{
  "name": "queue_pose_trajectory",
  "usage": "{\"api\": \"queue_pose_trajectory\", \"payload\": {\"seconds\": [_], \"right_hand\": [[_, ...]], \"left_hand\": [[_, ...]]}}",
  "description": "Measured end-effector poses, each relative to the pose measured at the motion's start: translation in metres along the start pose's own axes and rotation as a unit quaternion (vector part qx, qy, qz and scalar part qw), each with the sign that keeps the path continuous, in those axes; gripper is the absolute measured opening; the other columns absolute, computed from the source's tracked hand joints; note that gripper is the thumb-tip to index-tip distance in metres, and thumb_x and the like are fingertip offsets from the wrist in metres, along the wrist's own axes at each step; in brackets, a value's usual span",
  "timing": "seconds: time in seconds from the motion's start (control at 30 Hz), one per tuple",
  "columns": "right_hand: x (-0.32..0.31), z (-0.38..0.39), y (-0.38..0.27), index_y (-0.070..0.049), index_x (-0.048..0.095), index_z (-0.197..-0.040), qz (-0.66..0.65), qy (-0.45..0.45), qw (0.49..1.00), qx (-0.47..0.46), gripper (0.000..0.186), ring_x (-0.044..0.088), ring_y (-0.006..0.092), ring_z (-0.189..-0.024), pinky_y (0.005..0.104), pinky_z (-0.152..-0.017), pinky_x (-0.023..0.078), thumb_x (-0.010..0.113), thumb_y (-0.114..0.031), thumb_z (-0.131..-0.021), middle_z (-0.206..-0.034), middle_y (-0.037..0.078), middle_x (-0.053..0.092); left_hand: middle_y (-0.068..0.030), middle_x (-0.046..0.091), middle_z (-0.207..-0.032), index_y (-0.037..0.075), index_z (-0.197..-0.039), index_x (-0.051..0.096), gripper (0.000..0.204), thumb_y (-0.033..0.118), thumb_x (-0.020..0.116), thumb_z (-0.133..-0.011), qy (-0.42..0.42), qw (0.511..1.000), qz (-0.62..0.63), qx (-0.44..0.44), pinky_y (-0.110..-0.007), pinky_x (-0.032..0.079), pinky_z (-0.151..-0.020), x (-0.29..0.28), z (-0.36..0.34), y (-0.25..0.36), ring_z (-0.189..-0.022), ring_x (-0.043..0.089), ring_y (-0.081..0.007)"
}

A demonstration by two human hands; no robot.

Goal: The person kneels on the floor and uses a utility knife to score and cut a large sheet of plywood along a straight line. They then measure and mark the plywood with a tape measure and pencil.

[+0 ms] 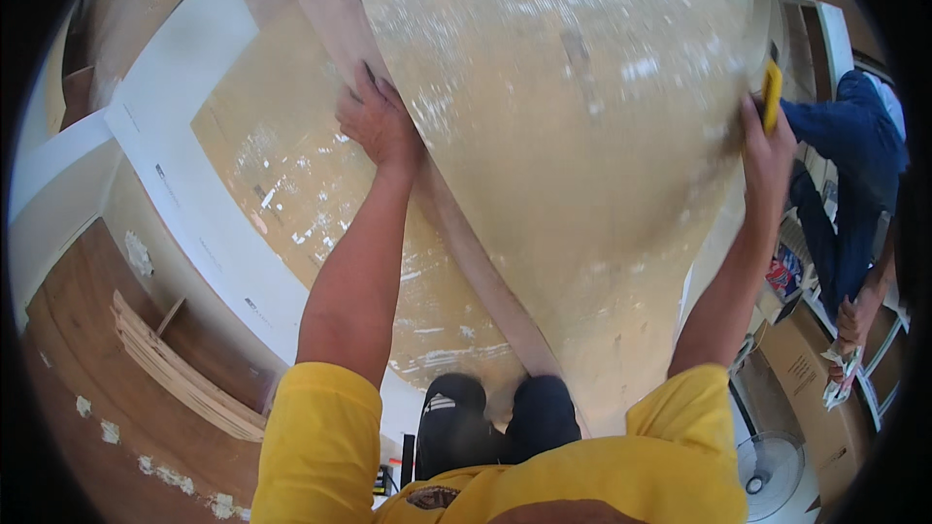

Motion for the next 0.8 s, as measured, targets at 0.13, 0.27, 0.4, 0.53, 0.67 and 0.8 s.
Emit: {"api": "queue_pose_trajectory", "payload": {"seconds": [0.13, 0.27, 0.4, 0.53, 0.67, 0.8], "right_hand": [[0.091, 0.009, 0.04, 0.001, 0.064, -0.111, 0.076, 0.078, 0.947, -0.301, 0.024, 0.066, 0.0244, -0.083, 0.0346, -0.077, 0.05, 0.063, -0.018, -0.097, -0.093, 0.017, 0.068], [0.142, 0.175, 0.082, -0.001, 0.06, -0.117, -0.043, -0.057, 0.996, 0.045, 0.029, 0.066, 0.0404, -0.088, 0.0421, -0.074, 0.051, 0.063, -0.02, -0.096, -0.093, 0.022, 0.066], [0.152, 0.361, 0.122, 0.002, 0.055, -0.124, -0.033, -0.108, 0.987, 0.112, 0.038, 0.061, 0.0424, -0.097, 0.0461, -0.085, 0.049, 0.064, -0.017, -0.093, -0.105, 0.024, 0.062], [0.132, 0.477, 0.164, 0.0, 0.055, -0.124, 0.037, -0.123, 0.984, 0.124, 0.054, 0.056, 0.0382, -0.098, 0.0475, -0.089, 0.044, 0.074, -0.029, -0.083, -0.103, 0.02, 0.058], [0.141, 0.517, 0.18, -0.005, 0.054, -0.124, 0.071, -0.119, 0.989, -0.054, 0.074, 0.052, 0.0334, -0.102, 0.052, -0.094, 0.039, 0.083, -0.046, -0.069, -0.109, 0.015, 0.055], [0.156, 0.522, 0.19, -0.009, 0.055, -0.124, 0.072, -0.03, 0.985, -0.155, 0.085, 0.052, 0.0314, -0.103, 0.0537, -0.095, 0.039, 0.085, -0.056, -0.06, -0.112, 0.012, 0.054]], "left_hand": [[-0.0252, 0.05, -0.121, 0.012, -0.141, 0.045, 0.045, 0.023, 0.05, -0.098, 0.019, 1.0, -0.007, 0.009, -0.054, 0.038, -0.095, 0.001, 0.0, 0.001, -0.11, 0.049, -0.0432], [-0.0277, 0.05, -0.118, 0.01, -0.137, 0.047, 0.043, 0.023, 0.051, -0.096, 0.038, 0.998, -0.018, 0.035, -0.055, 0.039, -0.09, 0.001, -0.001, 0.003, -0.107, 0.049, -0.0454], [-0.0286, 0.05, -0.115, 0.009, -0.136, 0.048, 0.042, 0.023, 0.051, -0.096, 0.024, 0.999, -0.023, 0.025, -0.055, 0.039, -0.092, 0.001, -0.001, 0.001, -0.106, 0.049, -0.0458], [-0.0282, 0.05, -0.115, 0.012, -0.135, 0.052, 0.042, 0.027, 0.051, -0.096, 0.004, 1.0, 0.005, 0.004, -0.053, 0.04, -0.092, 0.006, -0.002, -0.003, -0.108, 0.049, -0.0437], [-0.0276, 0.05, -0.114, 0.014, -0.135, 0.053, 0.046, 0.033, 0.054, -0.093, 0.024, 1.0, -0.015, 0.007, -0.053, 0.041, -0.092, 0.014, -0.007, -0.011, -0.106, 0.049, -0.0425], [-0.0313, 0.052, -0.123, 0.015, -0.137, 0.056, 0.051, 0.041, 0.055, -0.092, 0.021, 0.999, 0.014, 0.036, -0.055, 0.038, -0.104, 0.025, -0.019, -0.029, -0.111, 0.053, -0.0478]]}}
Point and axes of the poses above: each hand's wrist, its own z-axis away from the middle knuckle, its own x-axis out of the palm, y = z × x, the point moved 1 cm from there along -z, towards the middle knuckle
